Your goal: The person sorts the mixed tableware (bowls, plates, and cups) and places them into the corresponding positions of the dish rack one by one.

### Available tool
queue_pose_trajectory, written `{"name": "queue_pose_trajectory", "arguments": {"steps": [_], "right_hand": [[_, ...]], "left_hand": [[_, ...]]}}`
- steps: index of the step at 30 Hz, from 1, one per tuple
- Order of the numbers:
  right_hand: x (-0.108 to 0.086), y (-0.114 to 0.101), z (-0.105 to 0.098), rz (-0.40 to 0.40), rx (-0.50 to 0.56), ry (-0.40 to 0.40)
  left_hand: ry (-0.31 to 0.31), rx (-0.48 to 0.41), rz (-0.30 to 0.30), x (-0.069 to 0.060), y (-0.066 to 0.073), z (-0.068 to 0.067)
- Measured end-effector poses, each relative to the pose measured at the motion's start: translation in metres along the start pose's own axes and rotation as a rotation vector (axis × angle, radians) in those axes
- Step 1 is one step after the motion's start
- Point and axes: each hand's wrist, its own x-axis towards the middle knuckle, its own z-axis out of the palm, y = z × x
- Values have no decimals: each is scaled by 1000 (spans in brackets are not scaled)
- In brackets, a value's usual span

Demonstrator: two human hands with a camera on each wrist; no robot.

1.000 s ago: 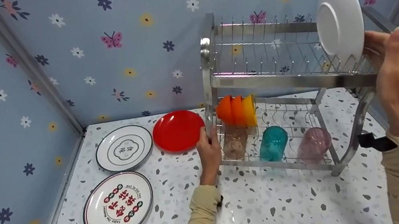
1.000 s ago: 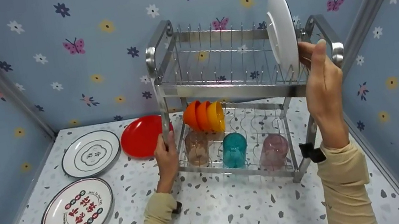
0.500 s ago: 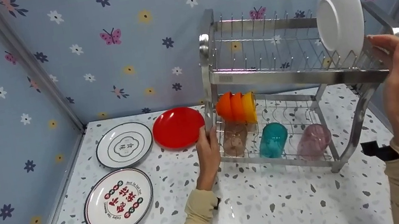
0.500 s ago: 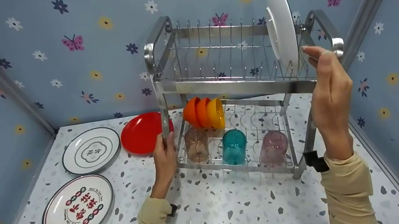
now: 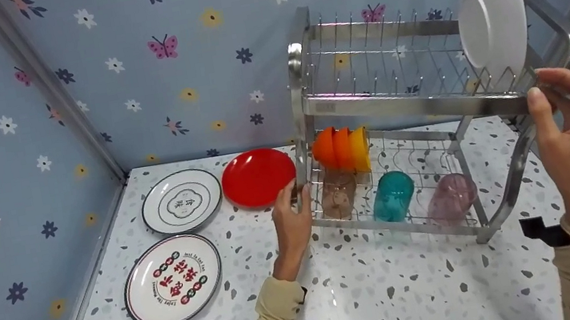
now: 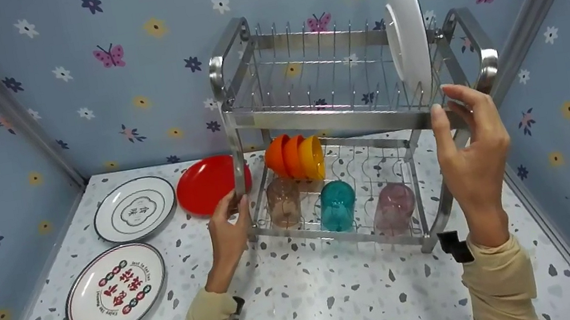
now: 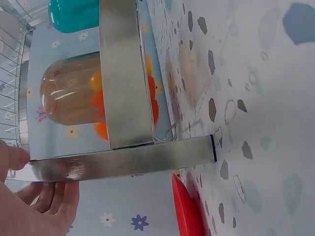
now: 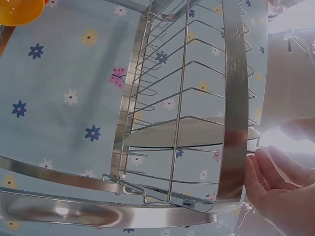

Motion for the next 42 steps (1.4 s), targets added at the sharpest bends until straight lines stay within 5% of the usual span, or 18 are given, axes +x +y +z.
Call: {"name": "queue_pose_trajectory", "arguments": {"steps": [7,21,30,42], "right_hand": [[-4,-2,0,-37,-95,-14],[-24,5,-8,-58,-25,49],[-40,11,-7,-72,-9,-8],[-68,17,4,-117,-29,-130]], "left_hand": [[-24,20,-33,-6,3,-14],[43,101,20,-21,3,-55],[160,193,-26,-33,-1,-86],[251,285,-160,-52,-8,-123]]}}
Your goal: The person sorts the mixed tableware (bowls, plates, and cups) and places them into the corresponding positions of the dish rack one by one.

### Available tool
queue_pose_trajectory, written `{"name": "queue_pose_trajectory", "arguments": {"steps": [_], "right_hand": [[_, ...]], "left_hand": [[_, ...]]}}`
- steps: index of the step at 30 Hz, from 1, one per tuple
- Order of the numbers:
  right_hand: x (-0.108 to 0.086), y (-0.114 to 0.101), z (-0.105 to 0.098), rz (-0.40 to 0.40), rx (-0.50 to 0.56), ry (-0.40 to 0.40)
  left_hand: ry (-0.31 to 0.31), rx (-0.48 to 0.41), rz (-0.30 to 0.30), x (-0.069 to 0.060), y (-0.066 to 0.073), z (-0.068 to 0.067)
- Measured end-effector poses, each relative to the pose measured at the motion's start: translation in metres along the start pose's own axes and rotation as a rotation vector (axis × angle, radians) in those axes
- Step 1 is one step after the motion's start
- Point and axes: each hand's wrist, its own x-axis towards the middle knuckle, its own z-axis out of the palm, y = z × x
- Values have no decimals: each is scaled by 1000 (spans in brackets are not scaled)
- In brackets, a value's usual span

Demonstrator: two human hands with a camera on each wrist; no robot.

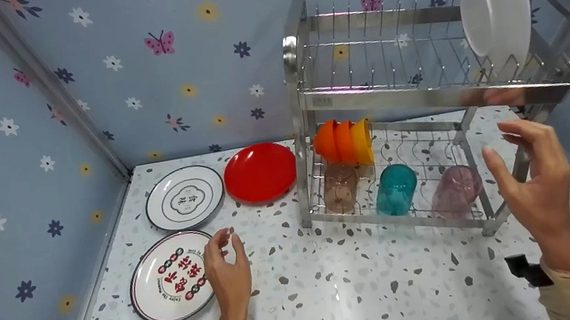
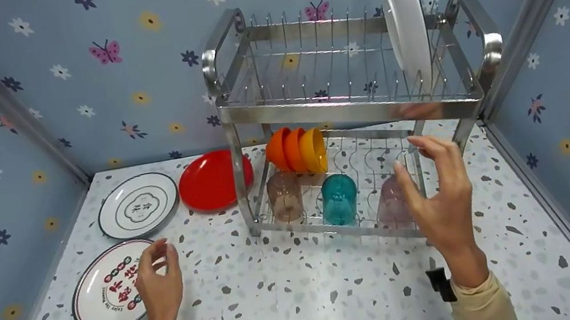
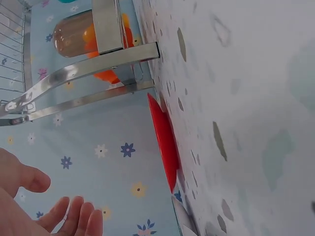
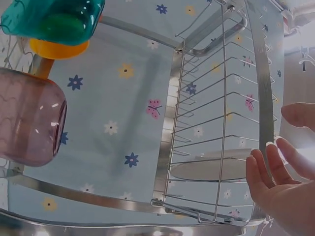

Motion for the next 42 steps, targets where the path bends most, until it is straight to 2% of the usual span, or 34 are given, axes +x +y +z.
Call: {"name": "queue_pose_trajectory", "arguments": {"steps": [13,20,26,36,42], "right_hand": [[-19,-6,14,-14,12,-108],[-27,-6,20,-14,32,-146],[-37,-6,26,-3,47,-203],[-52,-8,47,-24,96,-280],[-60,-10,58,-22,117,-306]], "left_hand": [[61,162,-190,-12,-22,-38],[90,231,-251,-11,-27,-56],[79,265,-399,-8,-36,-75],[27,176,-618,-4,-51,-100],[-21,122,-701,1,-59,-108]]}}
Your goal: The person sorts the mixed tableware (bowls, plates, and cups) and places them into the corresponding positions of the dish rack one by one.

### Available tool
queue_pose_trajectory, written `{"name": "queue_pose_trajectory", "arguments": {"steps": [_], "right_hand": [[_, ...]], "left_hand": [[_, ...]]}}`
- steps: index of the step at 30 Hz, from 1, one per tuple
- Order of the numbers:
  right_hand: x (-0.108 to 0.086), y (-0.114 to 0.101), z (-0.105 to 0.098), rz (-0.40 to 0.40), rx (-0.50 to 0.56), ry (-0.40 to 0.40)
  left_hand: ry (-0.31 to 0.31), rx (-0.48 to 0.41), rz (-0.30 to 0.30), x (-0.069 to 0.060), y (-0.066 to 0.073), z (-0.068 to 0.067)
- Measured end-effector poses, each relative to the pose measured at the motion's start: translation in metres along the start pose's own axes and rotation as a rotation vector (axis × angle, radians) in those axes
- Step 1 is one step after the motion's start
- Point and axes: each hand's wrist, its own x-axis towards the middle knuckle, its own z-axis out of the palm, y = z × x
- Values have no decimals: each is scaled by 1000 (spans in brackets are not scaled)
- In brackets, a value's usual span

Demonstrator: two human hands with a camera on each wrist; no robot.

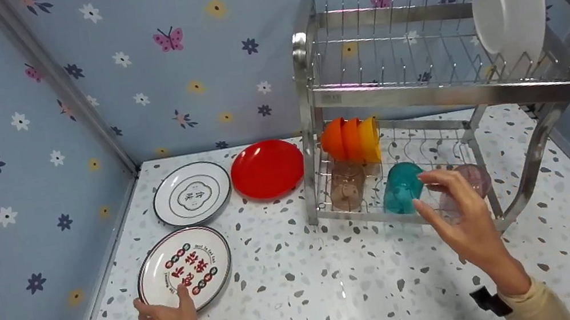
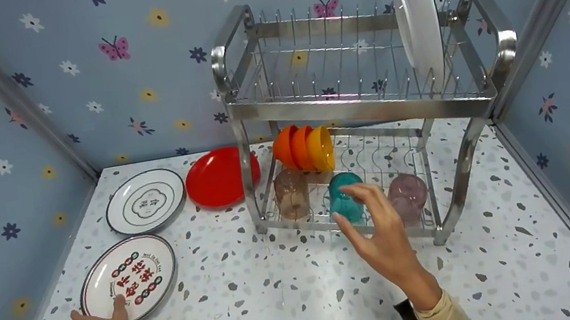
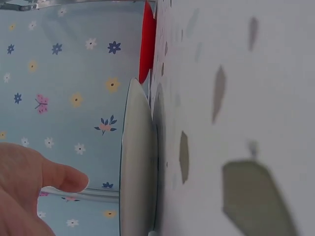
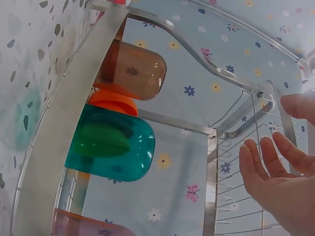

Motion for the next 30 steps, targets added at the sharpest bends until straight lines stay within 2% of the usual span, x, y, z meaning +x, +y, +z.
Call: {"name": "queue_pose_trajectory", "arguments": {"steps": [6,9,12,17,21,24,30], "right_hand": [[-2,0,10,5,17,-27],[-3,0,14,8,31,-34],[-4,1,18,12,46,-44],[-6,1,26,16,76,-61],[-6,1,31,36,122,-82],[-11,10,36,53,151,-98],[-22,32,45,109,180,-161]], "left_hand": [[-55,-38,-93,11,-5,-3],[-63,-65,-122,15,-8,-3],[-34,-114,-113,17,-10,-4],[31,-251,-97,17,-12,-3],[35,-308,-163,17,-9,0],[38,-331,-177,17,-6,3],[66,-450,-181,16,-4,8]]}}
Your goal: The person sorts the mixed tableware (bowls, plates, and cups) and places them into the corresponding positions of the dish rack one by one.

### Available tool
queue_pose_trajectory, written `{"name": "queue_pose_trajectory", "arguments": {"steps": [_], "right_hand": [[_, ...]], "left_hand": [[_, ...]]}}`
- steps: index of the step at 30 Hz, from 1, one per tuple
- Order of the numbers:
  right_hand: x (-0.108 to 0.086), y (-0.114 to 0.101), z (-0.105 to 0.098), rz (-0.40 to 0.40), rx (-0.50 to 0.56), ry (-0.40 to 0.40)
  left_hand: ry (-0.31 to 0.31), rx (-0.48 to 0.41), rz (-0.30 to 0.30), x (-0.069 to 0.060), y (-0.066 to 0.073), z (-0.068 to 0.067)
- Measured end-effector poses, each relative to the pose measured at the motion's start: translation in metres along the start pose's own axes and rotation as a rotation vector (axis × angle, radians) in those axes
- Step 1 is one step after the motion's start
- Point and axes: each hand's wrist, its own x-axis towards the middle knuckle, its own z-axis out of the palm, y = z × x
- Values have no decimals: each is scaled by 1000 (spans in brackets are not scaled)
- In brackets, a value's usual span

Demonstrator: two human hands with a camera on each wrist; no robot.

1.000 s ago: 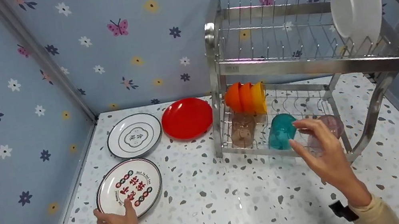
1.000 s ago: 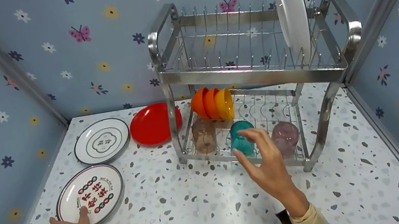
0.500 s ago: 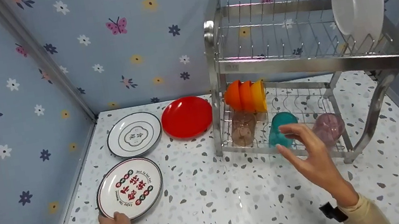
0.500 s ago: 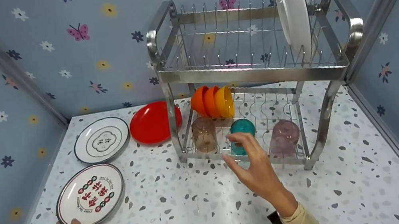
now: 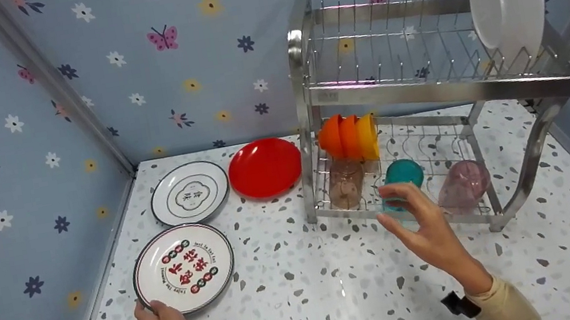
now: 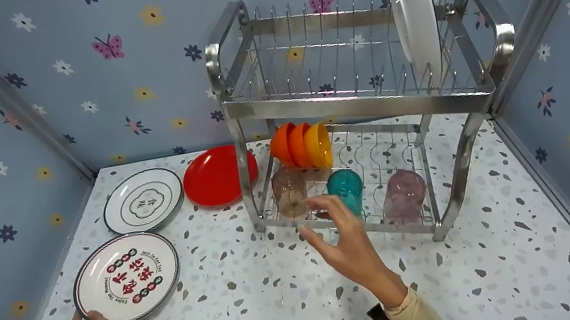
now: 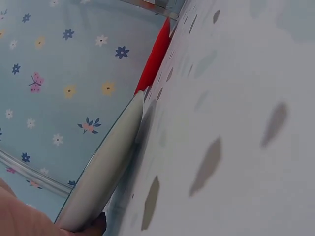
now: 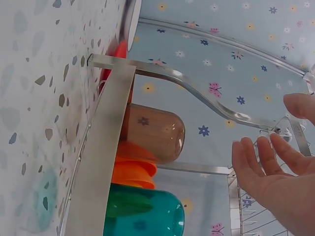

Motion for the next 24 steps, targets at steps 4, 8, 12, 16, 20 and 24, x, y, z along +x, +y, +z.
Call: {"name": "queue_pose_trajectory", "arguments": {"steps": [4,8,12,16,20,24], "right_hand": [[1,1,6,51,30,-25],[3,0,13,72,61,-33],[5,1,20,82,60,-20],[6,2,25,93,73,-12],[7,1,29,137,116,-36],[7,0,34,148,147,-53]], "left_hand": [[6,-28,3,-3,0,2],[-25,-46,31,-10,3,4],[-69,-85,69,-20,8,8],[-106,-102,102,-28,13,12],[-158,-123,126,-36,16,14],[-225,-130,147,-45,16,17]]}}
